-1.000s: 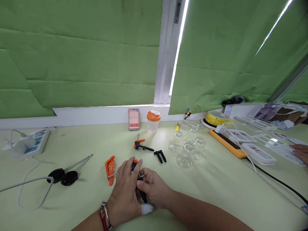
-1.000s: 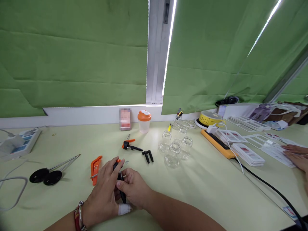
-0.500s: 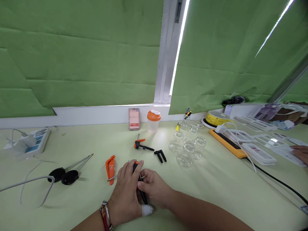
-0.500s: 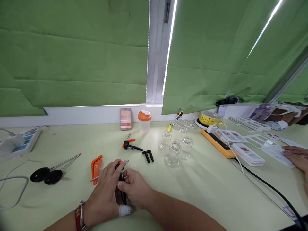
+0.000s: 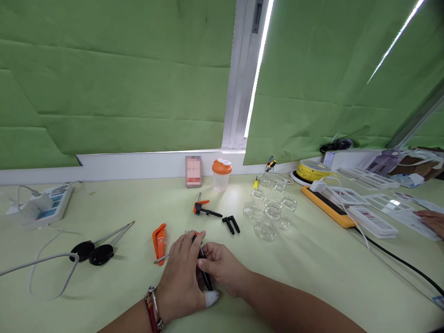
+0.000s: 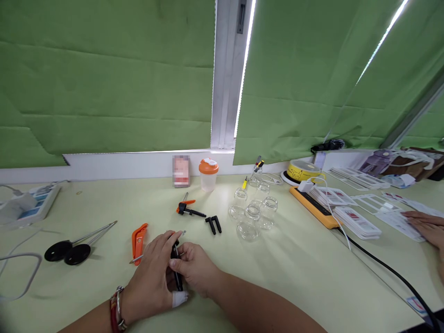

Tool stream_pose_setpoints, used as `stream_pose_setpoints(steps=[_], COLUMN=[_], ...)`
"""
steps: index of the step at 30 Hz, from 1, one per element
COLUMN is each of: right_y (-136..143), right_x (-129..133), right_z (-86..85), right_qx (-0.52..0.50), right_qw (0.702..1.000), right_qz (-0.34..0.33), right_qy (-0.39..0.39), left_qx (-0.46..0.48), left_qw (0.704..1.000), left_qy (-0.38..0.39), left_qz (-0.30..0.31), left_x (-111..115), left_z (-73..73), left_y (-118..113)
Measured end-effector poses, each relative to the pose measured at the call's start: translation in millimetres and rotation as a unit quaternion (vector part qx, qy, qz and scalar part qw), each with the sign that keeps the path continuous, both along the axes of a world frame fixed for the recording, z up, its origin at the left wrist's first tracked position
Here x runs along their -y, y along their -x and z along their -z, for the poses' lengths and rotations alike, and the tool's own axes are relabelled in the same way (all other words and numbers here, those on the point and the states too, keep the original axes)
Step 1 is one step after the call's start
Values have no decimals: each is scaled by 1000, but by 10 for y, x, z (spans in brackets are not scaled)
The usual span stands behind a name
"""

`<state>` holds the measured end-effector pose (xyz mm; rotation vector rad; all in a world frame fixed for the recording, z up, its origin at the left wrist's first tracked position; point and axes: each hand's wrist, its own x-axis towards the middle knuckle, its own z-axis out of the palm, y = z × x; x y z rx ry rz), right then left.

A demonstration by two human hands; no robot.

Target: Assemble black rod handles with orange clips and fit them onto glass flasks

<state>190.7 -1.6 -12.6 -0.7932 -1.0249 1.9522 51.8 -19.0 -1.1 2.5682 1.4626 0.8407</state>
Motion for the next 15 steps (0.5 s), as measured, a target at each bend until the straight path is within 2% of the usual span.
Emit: stream_pose_setpoints(steps=[15], right_y=[-5], right_x=[-22], right_z=[-7], right_qx=[35], right_qw=[999], right_qz=[13], right_qy=[-34], left_qx=[-3], left_qw=[1000], left_qy=[5], left_qz=[-6], left_x=[-5], left_z=[-47], left_y=[4])
